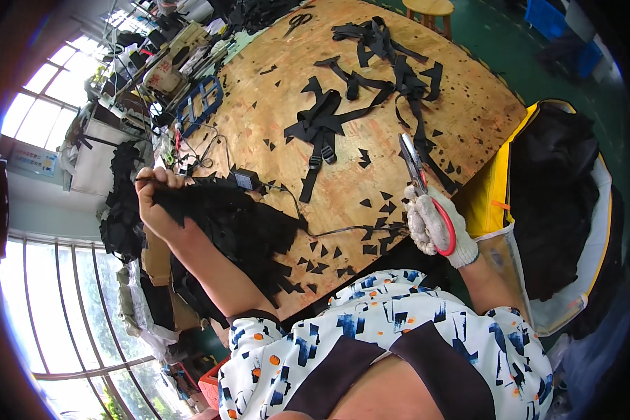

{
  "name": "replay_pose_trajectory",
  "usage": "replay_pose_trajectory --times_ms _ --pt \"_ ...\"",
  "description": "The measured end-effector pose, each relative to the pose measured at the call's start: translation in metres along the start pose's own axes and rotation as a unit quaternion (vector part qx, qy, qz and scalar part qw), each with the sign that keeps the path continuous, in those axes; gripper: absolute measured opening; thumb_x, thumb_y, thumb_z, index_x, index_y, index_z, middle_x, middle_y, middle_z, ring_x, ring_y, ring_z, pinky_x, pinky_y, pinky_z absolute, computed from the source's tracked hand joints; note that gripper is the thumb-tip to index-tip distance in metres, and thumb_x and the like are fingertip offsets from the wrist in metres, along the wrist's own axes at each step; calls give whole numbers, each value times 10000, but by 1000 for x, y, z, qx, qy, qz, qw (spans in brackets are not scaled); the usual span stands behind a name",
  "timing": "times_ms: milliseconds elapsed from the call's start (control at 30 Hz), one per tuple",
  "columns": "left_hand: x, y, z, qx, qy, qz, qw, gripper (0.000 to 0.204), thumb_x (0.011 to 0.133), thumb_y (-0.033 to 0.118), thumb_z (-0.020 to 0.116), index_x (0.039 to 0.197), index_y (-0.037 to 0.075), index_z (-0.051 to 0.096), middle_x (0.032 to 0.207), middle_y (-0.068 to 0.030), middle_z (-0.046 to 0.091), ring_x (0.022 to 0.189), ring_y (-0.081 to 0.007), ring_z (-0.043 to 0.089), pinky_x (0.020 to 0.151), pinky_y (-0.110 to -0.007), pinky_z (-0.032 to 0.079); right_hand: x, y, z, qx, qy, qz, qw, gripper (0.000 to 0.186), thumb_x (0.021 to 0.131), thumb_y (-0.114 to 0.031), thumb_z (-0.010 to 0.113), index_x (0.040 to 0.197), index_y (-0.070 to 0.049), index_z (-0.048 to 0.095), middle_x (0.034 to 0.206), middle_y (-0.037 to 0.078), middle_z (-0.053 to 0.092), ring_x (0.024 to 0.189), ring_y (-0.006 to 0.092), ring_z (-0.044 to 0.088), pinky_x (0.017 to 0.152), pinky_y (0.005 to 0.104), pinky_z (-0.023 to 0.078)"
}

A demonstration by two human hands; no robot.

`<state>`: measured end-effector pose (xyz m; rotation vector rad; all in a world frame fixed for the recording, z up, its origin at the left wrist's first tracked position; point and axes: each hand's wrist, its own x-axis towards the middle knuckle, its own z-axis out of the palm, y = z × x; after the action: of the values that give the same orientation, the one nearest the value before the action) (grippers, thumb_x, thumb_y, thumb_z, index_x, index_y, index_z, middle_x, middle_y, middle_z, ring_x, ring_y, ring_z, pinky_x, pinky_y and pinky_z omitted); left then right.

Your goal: The person trims small sections of excess material from black leather components using shears, picking up individual pieces from a pile and placing them back on the table.

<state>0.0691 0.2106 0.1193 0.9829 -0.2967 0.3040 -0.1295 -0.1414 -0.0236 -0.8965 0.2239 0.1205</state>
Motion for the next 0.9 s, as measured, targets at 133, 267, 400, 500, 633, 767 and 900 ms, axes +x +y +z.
replay_pose_trajectory --times_ms 133,267,400,500,633,767,900 --pt "18 -48 30 322 111 0 940 159 888 180 513 898 47 600 688 -2 491 598 -68 420 485 -217 303 -1 -2 -1 -35 36 -5 999 362 908 -392 571 1117 -108 489 602 -32 476 393 55 413 314 199 330" --pt "22 -137 47 580 -84 28 810 195 855 210 589 890 50 696 671 -105 647 581 -174 598 545 -302 457 -5 -6 4 -50 60 -4 997 346 914 -371 567 1120 -105 484 585 -27 469 383 56 407 311 201 328" --pt "9 -221 67 734 -265 -2 626 188 828 246 579 915 125 694 810 -167 669 775 -341 654 702 -435 522 -6 -11 7 -60 55 2 997 304 918 -307 559 1129 -103 480 590 -24 467 382 60 406 309 201 328" --pt "6 -261 73 743 -292 -66 599 326 835 293 583 1107 120 631 942 -201 660 906 -362 633 784 -446 506 -7 -16 12 -123 67 18 990 258 920 -229 535 1131 -92 477 590 -17 465 388 54 405 309 203 339" --pt "1 -297 62 746 -276 -122 594 326 856 305 579 1096 86 590 989 -226 648 942 -379 627 798 -449 506 -8 -17 8 -169 90 28 981 256 924 -160 524 1161 -71 486 601 -7 482 374 59 425 299 203 349" --pt "-6 -302 54 705 -225 -110 664 339 861 378 565 1030 88 612 911 -243 651 902 -397 623 775 -455 494 -5 -16 0 -114 116 53 985 254 918 -166 544 1152 -82 496 601 -16 486 376 56 429 291 206 349" --pt "-8 -278 51 672 -127 -72 726 352 864 428 552 959 96 618 806 -245 643 808 -413 622 713 -466 480 -7 -17 0 -76 116 58 989 221 912 -173 546 1116 -107 494 606 -15 488 389 68 427 302 209 345"
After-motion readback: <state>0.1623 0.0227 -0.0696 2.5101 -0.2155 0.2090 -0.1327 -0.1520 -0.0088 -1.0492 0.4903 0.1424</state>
